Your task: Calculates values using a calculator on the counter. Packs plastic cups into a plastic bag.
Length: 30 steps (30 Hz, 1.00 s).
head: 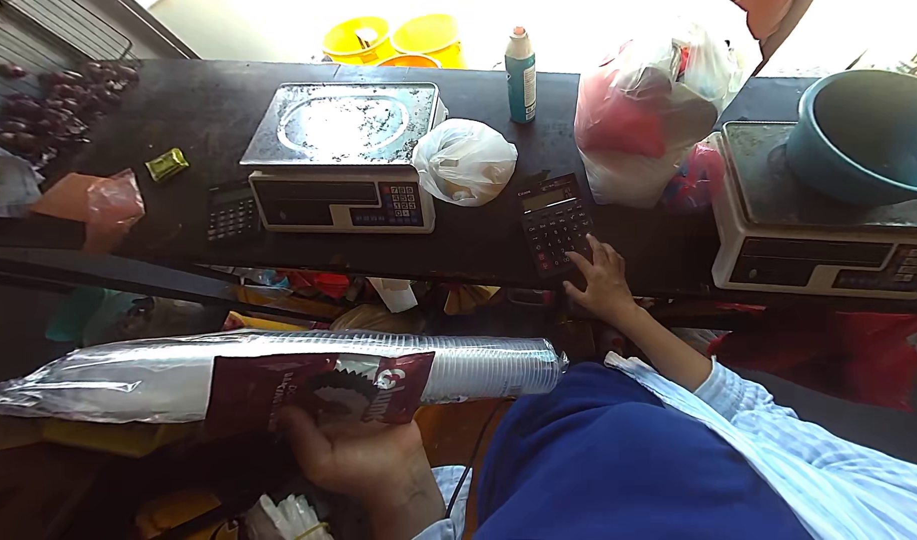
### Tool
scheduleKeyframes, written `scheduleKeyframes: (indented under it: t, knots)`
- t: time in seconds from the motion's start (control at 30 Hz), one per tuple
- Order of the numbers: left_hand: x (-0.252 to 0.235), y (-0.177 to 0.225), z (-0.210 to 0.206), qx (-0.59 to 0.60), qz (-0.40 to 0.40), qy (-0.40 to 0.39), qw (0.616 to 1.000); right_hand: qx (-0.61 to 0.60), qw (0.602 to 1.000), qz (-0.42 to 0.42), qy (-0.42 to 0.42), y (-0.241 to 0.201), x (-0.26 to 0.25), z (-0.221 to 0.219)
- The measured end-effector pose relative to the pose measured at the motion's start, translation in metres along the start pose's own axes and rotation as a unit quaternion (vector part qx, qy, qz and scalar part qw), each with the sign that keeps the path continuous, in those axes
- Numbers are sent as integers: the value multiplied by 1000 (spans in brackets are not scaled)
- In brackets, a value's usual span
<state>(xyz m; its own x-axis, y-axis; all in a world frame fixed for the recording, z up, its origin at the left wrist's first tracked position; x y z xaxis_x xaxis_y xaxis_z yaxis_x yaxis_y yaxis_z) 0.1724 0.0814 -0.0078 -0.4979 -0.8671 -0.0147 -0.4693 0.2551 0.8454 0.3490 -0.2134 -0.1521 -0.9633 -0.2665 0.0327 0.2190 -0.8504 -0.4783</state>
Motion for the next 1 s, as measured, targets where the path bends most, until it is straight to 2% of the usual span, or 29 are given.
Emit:
scheduleKeyframes:
  t: [0.7, 0.77, 0.87, 0.9, 1.0]
  knots:
    - [2, 5, 0, -6, -12, -5, 1000, -14, 990, 51, 132, -20, -7, 25]
    - [2, 5, -2, -10, -13, -5, 1000, 3, 993, 40, 107, -17, -11, 17]
    - [2, 6, -4, -4, -11, -10, 1000, 33, 999, -24, -26, -8, -15, -5]
    - [2, 6, -5, 0, -8, -14, 1000, 40, 998, -33, -39, -9, -15, -7]
    - [2, 6, -5, 4, -10, -15, 1000, 23, 1000, -10, 0, -18, -8, 0]
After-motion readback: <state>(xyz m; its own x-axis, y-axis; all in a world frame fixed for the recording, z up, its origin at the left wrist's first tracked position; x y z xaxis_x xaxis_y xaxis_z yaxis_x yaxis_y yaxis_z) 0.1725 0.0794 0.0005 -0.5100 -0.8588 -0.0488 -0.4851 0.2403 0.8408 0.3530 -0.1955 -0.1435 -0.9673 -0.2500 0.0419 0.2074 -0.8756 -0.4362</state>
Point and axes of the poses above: each hand's wrist, its own x-axis away from the middle knuckle, its own z-axis out of the back of the hand, y = z × x, the point moved 7 cm from there along -x, towards the middle knuckle, and after that the axes turned 1 degree about z, right-handed, at the moved point
